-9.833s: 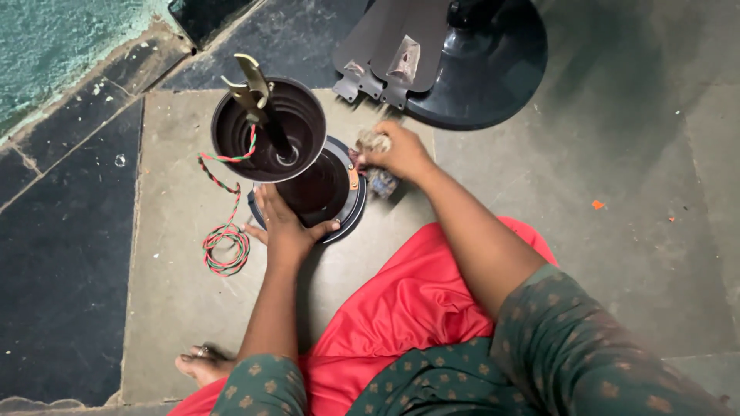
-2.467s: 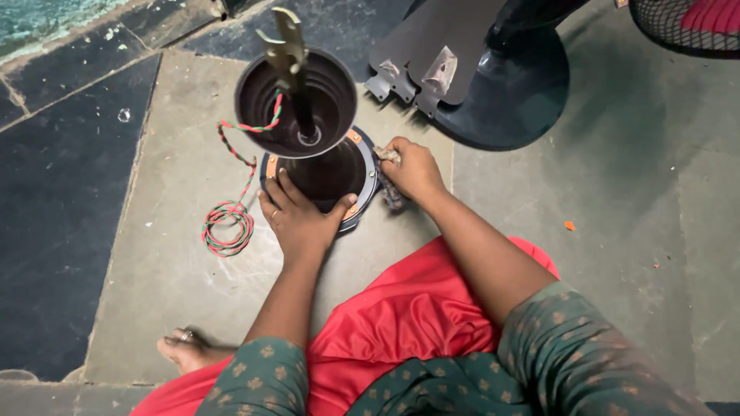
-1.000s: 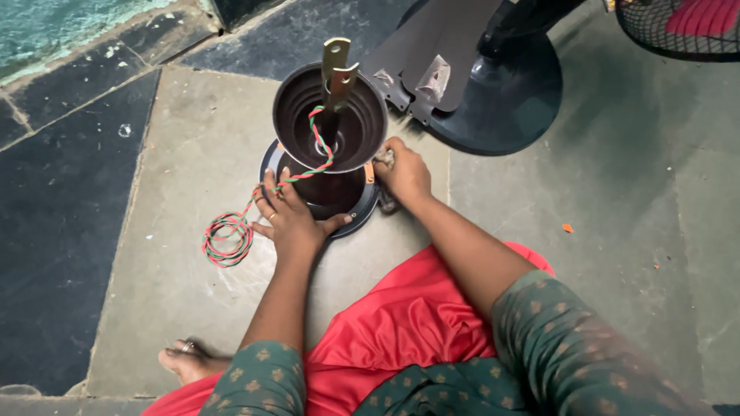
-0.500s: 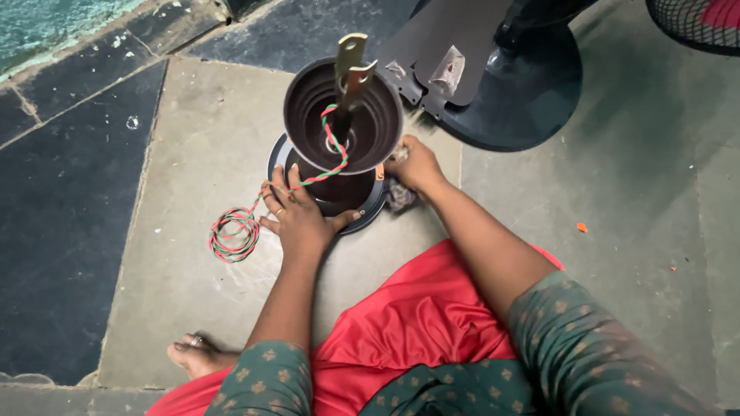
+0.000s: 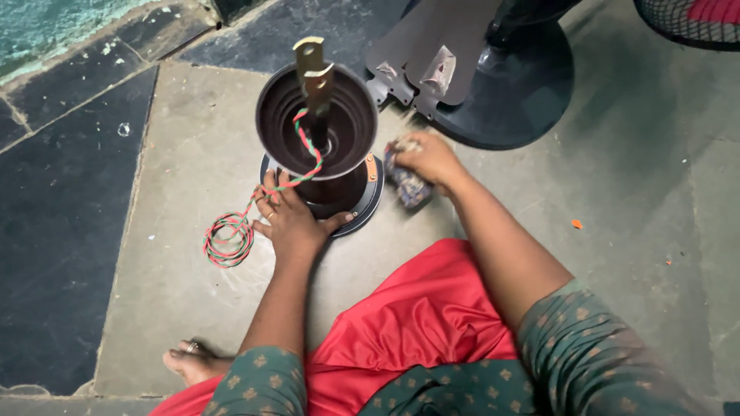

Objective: The person sits on the floor and wipes a dark brown ceiling fan downrod and canopy with a cloth. They rotate the parts to clean different sides and then wipe the canopy's underside. The person also handles a bundle of wires attached to the downrod.

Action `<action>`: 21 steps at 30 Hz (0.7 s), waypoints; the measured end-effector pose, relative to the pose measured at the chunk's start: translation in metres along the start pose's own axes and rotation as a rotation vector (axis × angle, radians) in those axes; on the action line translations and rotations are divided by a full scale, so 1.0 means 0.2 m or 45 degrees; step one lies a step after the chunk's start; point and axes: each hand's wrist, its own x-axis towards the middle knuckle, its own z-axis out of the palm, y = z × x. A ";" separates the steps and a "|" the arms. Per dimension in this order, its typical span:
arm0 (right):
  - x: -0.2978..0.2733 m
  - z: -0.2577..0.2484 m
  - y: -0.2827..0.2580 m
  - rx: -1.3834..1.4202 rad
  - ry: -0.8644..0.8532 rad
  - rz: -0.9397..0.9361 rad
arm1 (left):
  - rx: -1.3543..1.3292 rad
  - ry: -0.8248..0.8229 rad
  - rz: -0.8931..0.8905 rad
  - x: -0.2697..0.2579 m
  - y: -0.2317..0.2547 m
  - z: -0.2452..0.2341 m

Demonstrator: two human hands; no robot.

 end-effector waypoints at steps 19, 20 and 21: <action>0.03 0.25 0.05 -0.116 0.096 -0.115 | 0.049 -0.038 -0.012 0.01 0.02 -0.02; 0.03 0.26 0.05 -0.185 0.126 -0.142 | 0.043 -0.032 -0.012 0.01 0.03 -0.02; 0.03 0.26 0.05 -0.255 0.156 -0.169 | 0.037 -0.030 -0.020 0.01 0.03 -0.01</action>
